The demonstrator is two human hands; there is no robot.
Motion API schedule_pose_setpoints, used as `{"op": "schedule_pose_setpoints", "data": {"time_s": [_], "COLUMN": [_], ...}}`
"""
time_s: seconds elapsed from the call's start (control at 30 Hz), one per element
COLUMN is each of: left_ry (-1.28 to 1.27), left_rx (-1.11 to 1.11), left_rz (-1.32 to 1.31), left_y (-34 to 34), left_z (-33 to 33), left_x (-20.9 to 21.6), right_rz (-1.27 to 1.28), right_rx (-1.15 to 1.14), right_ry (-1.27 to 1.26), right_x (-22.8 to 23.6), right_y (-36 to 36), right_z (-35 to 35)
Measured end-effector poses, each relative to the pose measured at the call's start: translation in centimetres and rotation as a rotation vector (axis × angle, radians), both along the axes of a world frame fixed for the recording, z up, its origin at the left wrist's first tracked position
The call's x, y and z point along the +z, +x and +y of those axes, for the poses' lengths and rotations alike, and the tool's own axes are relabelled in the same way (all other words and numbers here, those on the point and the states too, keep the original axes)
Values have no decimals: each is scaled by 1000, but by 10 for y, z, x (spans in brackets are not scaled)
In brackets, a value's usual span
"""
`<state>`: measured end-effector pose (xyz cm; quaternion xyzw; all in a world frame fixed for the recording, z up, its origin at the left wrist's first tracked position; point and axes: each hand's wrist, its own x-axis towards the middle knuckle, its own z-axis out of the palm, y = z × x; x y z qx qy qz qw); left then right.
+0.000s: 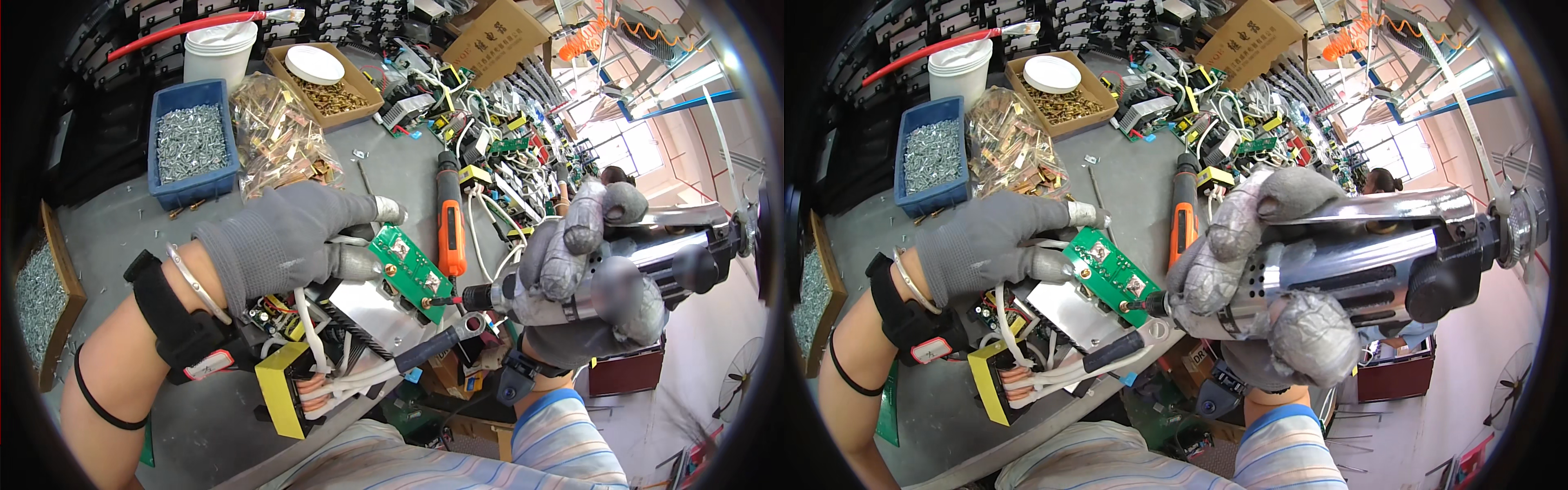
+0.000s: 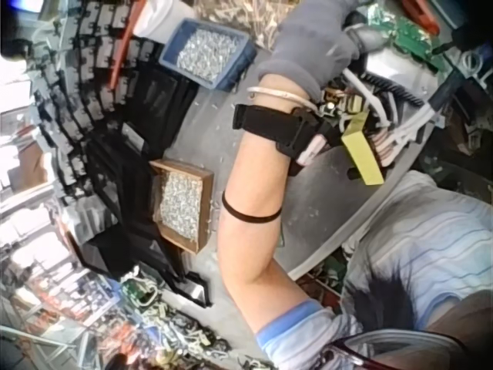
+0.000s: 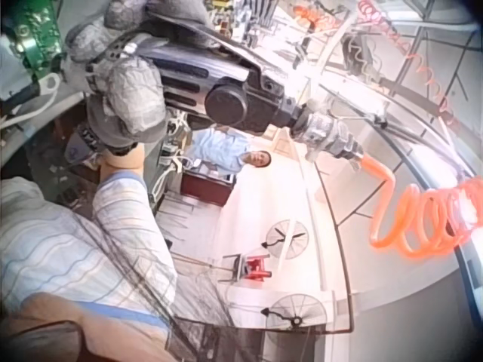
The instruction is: Assemble and screw components onto an electronic circuit board and power supply unit.
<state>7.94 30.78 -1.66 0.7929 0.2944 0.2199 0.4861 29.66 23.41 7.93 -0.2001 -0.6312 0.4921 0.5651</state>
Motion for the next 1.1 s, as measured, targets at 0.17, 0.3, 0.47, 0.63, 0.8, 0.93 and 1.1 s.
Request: {"op": "schedule_pose_setpoints", "data": {"time_s": [0.17,0.3,0.47,0.63,0.8,0.93,1.1], "left_ry": [-29,34,-25,-59,-45,-93,-100], "left_rx": [-12,-3,-6,-27,-23,-29,-23], "left_rz": [-15,23,-51,-33,-67,-63,-66], "left_y": [-1,-3,-3,-3,-2,-2,-4], "left_z": [1,-1,-3,-3,-2,-2,-5], "left_x": [1,3,7,8,5,6,9], "right_rz": [-29,54,26,44,30,46,170], "right_rx": [-22,-65,-92,-79,5,156,29], "right_ry": [-49,-112,-109,-94,-60,104,25], "right_x": [5,5,4,2,7,9,-1], "right_y": [-4,-7,-6,-6,-10,-11,-12], "right_z": [-4,-6,-4,-4,7,30,33]}}
